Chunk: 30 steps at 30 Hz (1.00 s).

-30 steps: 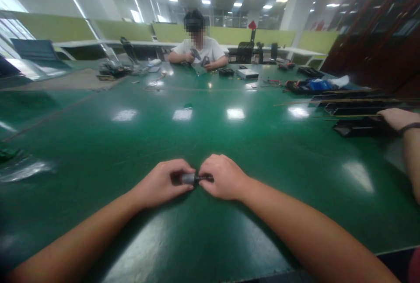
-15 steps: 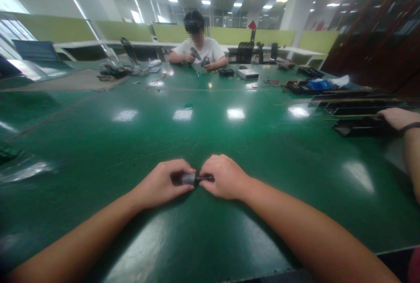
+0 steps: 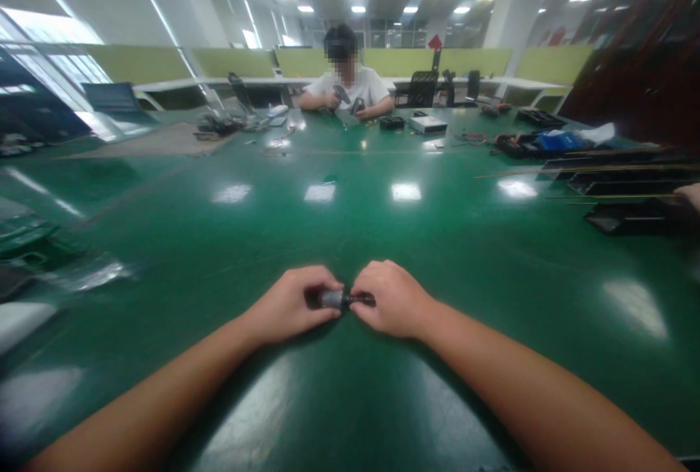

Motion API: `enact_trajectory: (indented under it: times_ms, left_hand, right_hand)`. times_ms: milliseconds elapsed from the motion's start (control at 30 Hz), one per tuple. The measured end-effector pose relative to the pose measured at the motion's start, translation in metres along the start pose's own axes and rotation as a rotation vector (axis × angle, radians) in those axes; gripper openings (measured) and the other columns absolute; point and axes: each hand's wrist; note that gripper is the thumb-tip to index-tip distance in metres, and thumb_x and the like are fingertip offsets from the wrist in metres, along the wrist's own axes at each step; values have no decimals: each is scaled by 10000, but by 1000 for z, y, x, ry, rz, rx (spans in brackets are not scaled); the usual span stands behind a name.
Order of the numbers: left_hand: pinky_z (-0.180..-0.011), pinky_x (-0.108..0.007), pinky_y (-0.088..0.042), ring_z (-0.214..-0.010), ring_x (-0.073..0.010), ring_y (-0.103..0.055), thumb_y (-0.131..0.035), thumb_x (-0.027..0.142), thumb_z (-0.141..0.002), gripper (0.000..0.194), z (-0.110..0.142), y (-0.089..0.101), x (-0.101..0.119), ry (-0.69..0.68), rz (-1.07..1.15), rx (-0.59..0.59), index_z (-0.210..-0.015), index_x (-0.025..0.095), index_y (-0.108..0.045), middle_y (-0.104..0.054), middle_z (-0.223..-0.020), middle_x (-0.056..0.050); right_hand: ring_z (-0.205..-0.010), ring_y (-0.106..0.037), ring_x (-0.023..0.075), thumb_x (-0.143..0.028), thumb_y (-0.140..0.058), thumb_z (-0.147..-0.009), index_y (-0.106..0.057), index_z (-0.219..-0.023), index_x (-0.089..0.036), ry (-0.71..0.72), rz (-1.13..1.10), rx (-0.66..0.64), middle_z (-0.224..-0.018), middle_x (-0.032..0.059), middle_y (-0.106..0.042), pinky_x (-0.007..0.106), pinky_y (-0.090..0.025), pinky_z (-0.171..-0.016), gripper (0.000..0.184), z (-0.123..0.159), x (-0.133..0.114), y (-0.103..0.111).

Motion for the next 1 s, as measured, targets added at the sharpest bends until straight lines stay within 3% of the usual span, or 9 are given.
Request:
enact_trajectory:
  times_ms: [1000]
  left_hand:
    - [-707,-258,-469,-775,-172,-642,-779,175,-731,204,0,1,0,10,-9,-8,-928,175,-727,-691,-853,-26]
  right_hand:
    - [-864,-644,197,-222,-689,-832,-718,-864,-198,10,41,-25,-859,29,-744,332,-429,-809,49,1,0,6]
Point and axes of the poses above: each hand's wrist, its own z-axis away from the middle knuckle, its own y-axis out of the back of the hand, x = y × z
